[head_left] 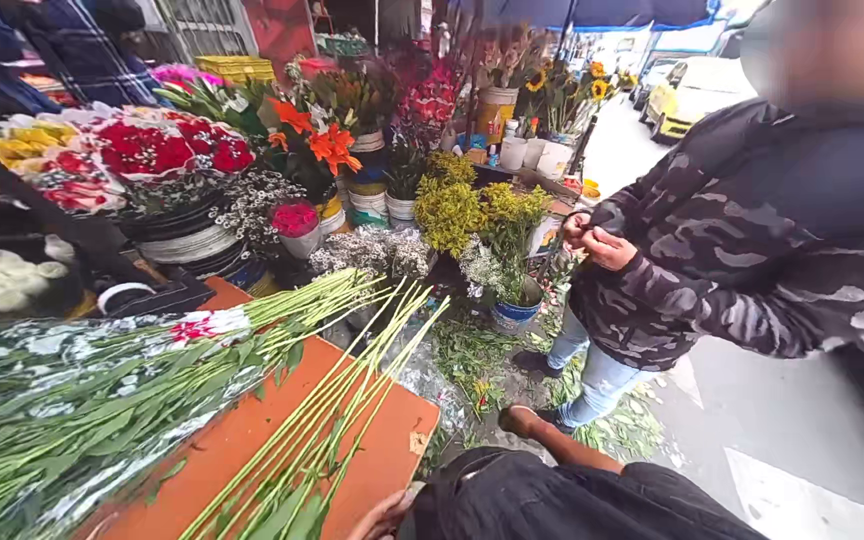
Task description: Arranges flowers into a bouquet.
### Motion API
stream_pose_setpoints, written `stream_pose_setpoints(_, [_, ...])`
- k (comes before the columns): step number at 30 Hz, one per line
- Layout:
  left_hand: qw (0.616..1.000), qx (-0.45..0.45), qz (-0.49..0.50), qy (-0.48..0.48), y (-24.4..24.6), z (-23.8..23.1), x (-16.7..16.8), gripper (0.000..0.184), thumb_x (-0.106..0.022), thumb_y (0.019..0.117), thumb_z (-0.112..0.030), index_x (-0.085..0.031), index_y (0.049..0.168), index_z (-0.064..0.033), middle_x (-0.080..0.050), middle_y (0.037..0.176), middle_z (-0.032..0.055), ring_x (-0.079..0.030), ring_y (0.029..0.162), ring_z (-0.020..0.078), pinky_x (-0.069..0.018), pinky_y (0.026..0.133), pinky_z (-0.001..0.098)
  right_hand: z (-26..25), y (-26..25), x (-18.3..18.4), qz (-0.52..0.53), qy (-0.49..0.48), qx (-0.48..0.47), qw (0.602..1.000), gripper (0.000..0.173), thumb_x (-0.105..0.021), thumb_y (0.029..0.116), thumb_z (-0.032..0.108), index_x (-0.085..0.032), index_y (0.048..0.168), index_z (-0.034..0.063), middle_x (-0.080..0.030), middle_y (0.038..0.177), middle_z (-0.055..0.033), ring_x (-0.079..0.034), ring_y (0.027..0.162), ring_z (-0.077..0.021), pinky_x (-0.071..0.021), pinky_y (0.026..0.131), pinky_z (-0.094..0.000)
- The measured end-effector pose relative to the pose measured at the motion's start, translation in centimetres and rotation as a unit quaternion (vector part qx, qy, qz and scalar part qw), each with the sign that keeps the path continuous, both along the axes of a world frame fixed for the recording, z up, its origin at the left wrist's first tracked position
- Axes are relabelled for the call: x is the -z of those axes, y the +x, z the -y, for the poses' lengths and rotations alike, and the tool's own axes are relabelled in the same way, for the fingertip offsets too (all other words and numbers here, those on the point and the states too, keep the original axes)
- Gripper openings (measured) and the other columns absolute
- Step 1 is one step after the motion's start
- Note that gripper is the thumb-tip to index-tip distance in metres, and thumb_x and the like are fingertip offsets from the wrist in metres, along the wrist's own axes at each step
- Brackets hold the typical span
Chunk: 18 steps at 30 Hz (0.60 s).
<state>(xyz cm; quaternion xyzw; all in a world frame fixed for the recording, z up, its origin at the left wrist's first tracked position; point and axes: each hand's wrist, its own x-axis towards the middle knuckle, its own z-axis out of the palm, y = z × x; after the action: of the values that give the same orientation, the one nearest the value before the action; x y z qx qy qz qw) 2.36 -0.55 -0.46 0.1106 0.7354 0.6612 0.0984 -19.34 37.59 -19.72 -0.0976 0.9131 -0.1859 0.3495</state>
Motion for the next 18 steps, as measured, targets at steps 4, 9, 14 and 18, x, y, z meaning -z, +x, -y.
stream_pose_setpoints(4, [0.988,-0.123,0.0,0.091,3.5,1.1,1.9,0.045,-0.053,0.1065,-0.027,-0.057,0.139,0.0043,-0.069,0.132,0.012,-0.067,0.121,0.0202,-0.0529,0.108,0.0386,5.5,-6.7,-10.9,-0.379,-0.186,0.151,0.894,0.032,-0.062,0.1,0.02,-0.07,0.123,0.0009,-0.065,0.122,-0.0275,-0.063,0.115,-0.0423,-0.0494,0.1,-0.0598])
stream_pose_setpoints(9, [0.97,-0.194,-0.005,0.146,6.0,2.1,1.9,0.048,-0.054,0.1065,-0.032,-0.057,0.139,0.0037,-0.067,0.133,0.014,-0.066,0.122,0.0201,-0.0531,0.107,0.0375,18.5,-14.4,-23.9,-0.483,-0.328,-0.075,0.808,0.041,-0.057,0.1043,0.029,-0.065,0.128,-0.0033,-0.063,0.121,-0.0295,-0.062,0.106,-0.0325,-0.0518,0.09,-0.0414])
stream_pose_setpoints(14, [0.96,-0.221,-0.067,0.159,5.4,2.1,1.3,0.048,-0.058,0.105,-0.029,-0.056,0.139,0.0057,-0.066,0.134,0.0169,-0.064,0.125,0.0231,-0.0515,0.11,0.0395,35.2,-15.1,-25.5,-0.334,-0.411,-0.353,0.771,0.03,-0.06,0.1018,0.025,-0.074,0.112,0.0004,-0.07,0.105,-0.02,-0.067,0.094,-0.0249,-0.054,0.087,-0.0422])
stream_pose_setpoints(18, [0.947,-0.288,-0.069,0.124,4.4,1.6,0.7,0.045,-0.061,0.1031,-0.022,-0.057,0.138,0.0062,-0.066,0.134,0.0171,-0.064,0.124,0.021,-0.0516,0.109,0.0375,48.1,-14.7,-22.0,-0.28,-0.424,-0.461,0.727,0.022,-0.063,0.1005,0.016,-0.074,0.111,0.0008,-0.07,0.107,-0.0207,-0.067,0.103,-0.0339,-0.0524,0.095,-0.0495])
